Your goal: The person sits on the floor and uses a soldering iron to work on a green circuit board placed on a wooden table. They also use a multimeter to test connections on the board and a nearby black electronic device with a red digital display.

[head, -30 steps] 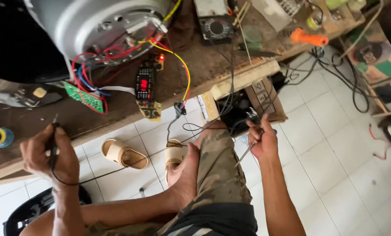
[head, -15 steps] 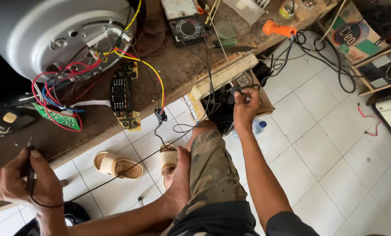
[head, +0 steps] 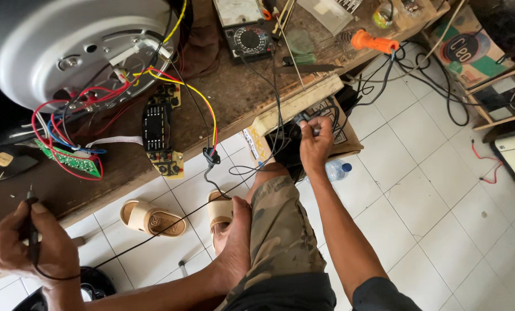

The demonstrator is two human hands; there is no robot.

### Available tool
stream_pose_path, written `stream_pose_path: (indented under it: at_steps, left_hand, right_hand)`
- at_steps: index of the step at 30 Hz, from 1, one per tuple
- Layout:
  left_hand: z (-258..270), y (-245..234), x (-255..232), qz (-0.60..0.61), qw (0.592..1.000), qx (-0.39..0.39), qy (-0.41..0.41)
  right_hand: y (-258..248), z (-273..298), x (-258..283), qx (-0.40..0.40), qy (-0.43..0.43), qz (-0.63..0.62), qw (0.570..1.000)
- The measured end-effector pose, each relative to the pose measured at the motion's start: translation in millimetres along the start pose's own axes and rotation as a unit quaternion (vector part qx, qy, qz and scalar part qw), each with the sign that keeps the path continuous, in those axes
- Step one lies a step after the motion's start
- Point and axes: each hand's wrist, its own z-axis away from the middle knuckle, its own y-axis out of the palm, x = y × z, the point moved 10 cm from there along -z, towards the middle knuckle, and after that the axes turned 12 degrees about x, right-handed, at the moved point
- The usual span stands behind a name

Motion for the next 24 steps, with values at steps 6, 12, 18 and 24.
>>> stream_pose_path:
  at_steps: [6, 12, 18, 24]
  left_hand:
    - [-4.0, -5.0, -13.5, -0.002, 1.000, 0.010, 0.005]
    - [0.6, -5.3, -3.2, -0.006, 1.000, 0.011, -0.002]
    - [-3.4, -3.3, -10.6, -0.016, 1.000, 0.010, -0.007]
    - [-3.3, 4.0, -3.8, 0.008, 1.000, 0.006, -0.003]
  right_hand:
    - [1.3, 6.9, -6.6, -0.090, 0.039, -0.106, 0.990]
    - [9.0, 6.8, 2.1, -0.095, 0.021, -0.040, 0.994]
    - [11.8, -6.8, 4.5, -0.041, 0.013, 0.026, 0.999]
    - [3.9, -23.0, -14.6, 0.031, -0.032, 0.074, 0.996]
